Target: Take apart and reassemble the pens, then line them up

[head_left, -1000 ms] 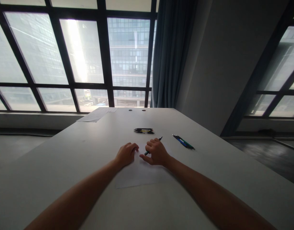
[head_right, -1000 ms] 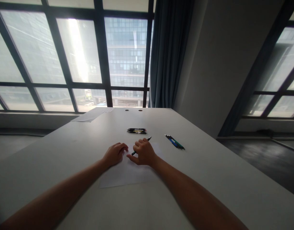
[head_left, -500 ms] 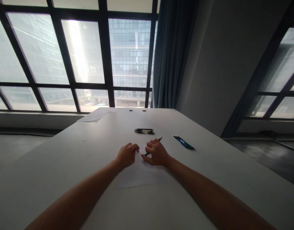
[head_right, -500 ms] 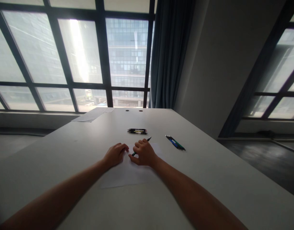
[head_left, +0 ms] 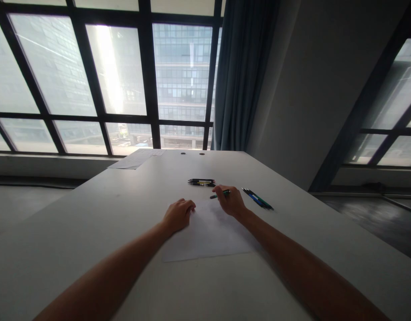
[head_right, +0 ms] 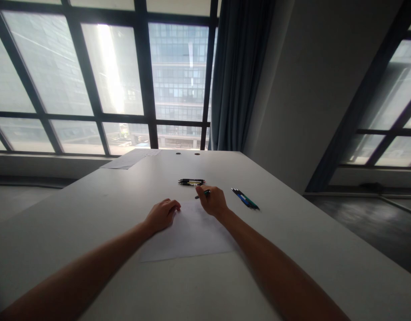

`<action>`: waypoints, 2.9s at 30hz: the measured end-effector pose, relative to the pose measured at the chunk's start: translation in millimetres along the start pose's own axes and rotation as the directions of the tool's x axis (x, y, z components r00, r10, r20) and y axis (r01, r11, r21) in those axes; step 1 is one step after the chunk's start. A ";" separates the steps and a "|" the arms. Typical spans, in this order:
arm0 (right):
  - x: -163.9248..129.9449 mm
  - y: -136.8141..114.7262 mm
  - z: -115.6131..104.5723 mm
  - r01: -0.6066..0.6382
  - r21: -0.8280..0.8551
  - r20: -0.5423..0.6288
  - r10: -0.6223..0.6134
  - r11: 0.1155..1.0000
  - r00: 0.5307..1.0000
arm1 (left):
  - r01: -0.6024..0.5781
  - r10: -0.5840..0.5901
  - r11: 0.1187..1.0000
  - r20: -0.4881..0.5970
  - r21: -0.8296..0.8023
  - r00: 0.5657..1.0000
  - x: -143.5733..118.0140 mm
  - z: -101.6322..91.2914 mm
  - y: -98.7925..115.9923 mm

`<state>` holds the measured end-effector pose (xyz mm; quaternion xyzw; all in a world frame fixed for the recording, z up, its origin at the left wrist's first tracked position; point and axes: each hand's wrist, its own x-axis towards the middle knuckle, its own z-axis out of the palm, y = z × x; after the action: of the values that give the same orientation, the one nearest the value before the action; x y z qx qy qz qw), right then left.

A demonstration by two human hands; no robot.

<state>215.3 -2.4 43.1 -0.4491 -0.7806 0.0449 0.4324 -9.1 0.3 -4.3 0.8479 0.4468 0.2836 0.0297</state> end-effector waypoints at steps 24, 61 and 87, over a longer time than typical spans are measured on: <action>-14.2 24.6 37.1 -0.513 0.186 0.395 0.414 0.838 0.820 | -0.015 0.012 0.997 0.039 0.070 0.999 -0.4 -0.8 5.0; -20.8 11.3 40.3 -0.014 -0.130 -0.013 0.013 0.991 1.000 | -0.524 0.523 0.850 0.022 0.054 0.852 -3.7 -18.7 15.6; 16.1 78.5 -27.9 -0.374 0.254 -0.218 0.429 0.892 0.877 | -0.421 0.420 0.898 0.039 0.126 0.907 -1.5 -6.7 2.9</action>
<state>283.7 47.2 34.7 -0.5569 -0.5952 0.1529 0.5588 -11.0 -3.9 1.6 0.9261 0.2707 0.2485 -0.0855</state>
